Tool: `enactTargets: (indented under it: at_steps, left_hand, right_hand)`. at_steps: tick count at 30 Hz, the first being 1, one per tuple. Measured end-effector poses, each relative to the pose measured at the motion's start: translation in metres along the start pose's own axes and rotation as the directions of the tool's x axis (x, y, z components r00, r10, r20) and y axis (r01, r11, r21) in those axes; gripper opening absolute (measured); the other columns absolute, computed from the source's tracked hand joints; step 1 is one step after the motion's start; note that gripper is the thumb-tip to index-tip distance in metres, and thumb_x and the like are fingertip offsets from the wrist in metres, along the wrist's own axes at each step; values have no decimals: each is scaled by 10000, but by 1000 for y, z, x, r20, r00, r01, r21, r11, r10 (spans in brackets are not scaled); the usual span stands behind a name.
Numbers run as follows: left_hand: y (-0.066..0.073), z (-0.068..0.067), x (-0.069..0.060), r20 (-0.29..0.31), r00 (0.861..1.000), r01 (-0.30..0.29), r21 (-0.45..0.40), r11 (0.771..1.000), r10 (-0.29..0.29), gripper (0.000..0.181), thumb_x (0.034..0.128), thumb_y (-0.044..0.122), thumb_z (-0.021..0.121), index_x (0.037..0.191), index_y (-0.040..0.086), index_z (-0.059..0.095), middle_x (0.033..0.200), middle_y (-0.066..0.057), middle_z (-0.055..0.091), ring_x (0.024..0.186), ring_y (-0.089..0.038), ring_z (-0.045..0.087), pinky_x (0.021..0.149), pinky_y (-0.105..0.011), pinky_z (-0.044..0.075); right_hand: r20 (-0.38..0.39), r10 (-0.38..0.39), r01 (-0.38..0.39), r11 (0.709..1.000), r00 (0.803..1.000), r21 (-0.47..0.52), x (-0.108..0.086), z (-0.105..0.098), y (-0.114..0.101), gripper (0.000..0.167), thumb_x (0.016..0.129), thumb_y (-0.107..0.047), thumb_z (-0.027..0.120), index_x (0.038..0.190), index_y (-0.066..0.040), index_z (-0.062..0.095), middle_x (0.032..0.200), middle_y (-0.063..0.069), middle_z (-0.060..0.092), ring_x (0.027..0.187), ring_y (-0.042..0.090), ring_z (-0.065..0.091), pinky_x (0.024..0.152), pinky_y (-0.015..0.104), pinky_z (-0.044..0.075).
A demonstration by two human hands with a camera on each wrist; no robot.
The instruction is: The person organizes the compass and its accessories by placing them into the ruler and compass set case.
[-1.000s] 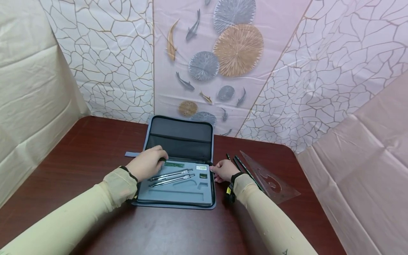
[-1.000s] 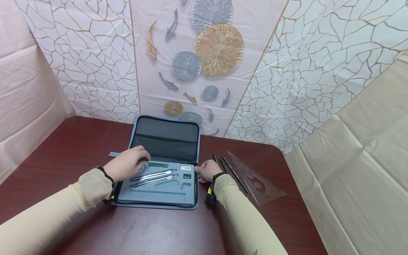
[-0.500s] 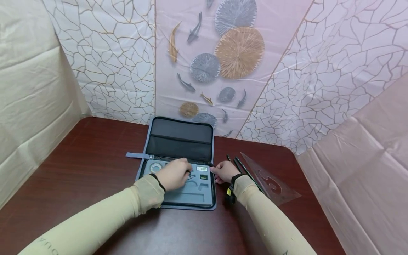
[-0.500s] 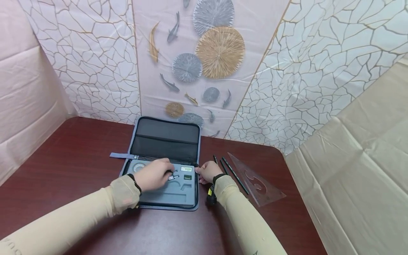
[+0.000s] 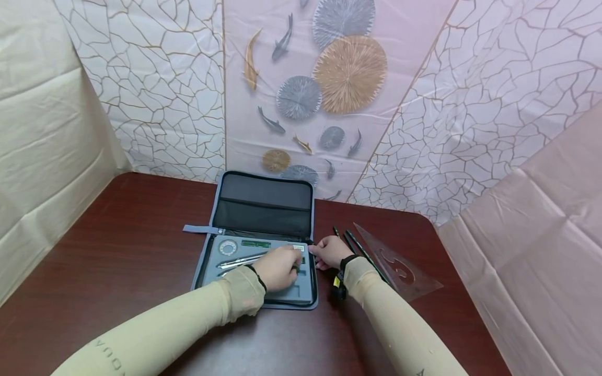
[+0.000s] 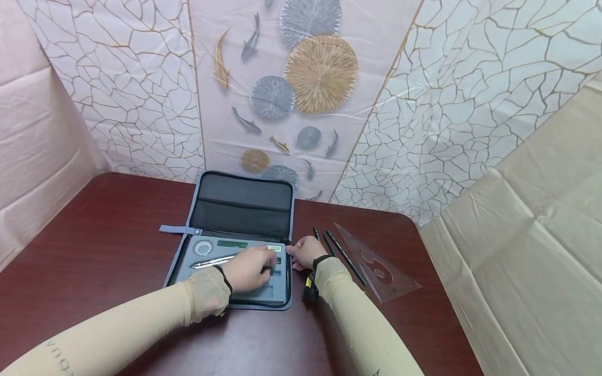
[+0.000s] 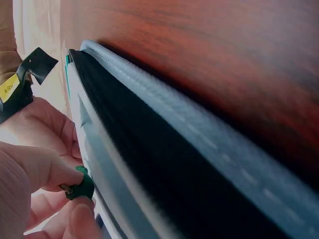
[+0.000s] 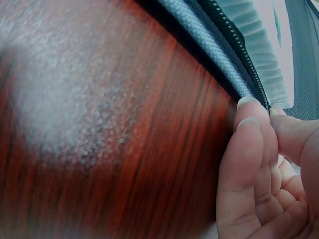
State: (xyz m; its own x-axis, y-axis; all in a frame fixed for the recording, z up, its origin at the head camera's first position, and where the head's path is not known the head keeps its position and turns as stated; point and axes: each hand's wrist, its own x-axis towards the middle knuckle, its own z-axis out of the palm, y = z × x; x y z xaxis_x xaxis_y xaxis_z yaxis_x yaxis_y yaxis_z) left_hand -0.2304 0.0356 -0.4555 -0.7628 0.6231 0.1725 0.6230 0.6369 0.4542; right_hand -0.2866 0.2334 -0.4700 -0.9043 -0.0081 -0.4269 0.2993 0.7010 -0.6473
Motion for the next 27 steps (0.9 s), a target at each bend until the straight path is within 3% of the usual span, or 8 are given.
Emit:
enactTargets:
  at_steps: [5,12,18,27]
  left_hand:
    - [-1,10,4,0,1000,-28,42,999,28,113,786,76,673,840,147,603,839,16,528,732,-109,527,643,-277,464]
    - [2,11,0,20,993,-116,116,986,115,97,870,192,701,790,148,670,810,6,529,739,-128,542,658,-306,470]
    - [1,9,-7,33,977,-212,154,965,209,96,898,102,631,855,110,717,807,4,537,751,-126,539,665,-279,467]
    - [3,5,-11,23,978,-209,161,964,208,76,896,127,668,844,111,722,792,-5,525,721,-133,555,649,-279,469]
  right_hand:
    - [-8,-9,9,1000,1000,-1,0,1,0,358,949,-275,643,674,-67,546,693,87,614,572,177,632,542,305,547]
    - [-7,3,-3,1000,1000,12,1,1,1,325,949,-267,643,714,-59,560,708,90,609,583,182,637,546,303,547]
    - [-7,-6,6,1000,1000,6,2,0,2,342,951,-277,640,695,-73,542,717,90,620,580,180,634,546,304,545]
    - [-4,-12,12,1000,1000,2,1,1,2,344,951,-287,639,694,-73,560,726,90,634,577,175,634,549,306,544]
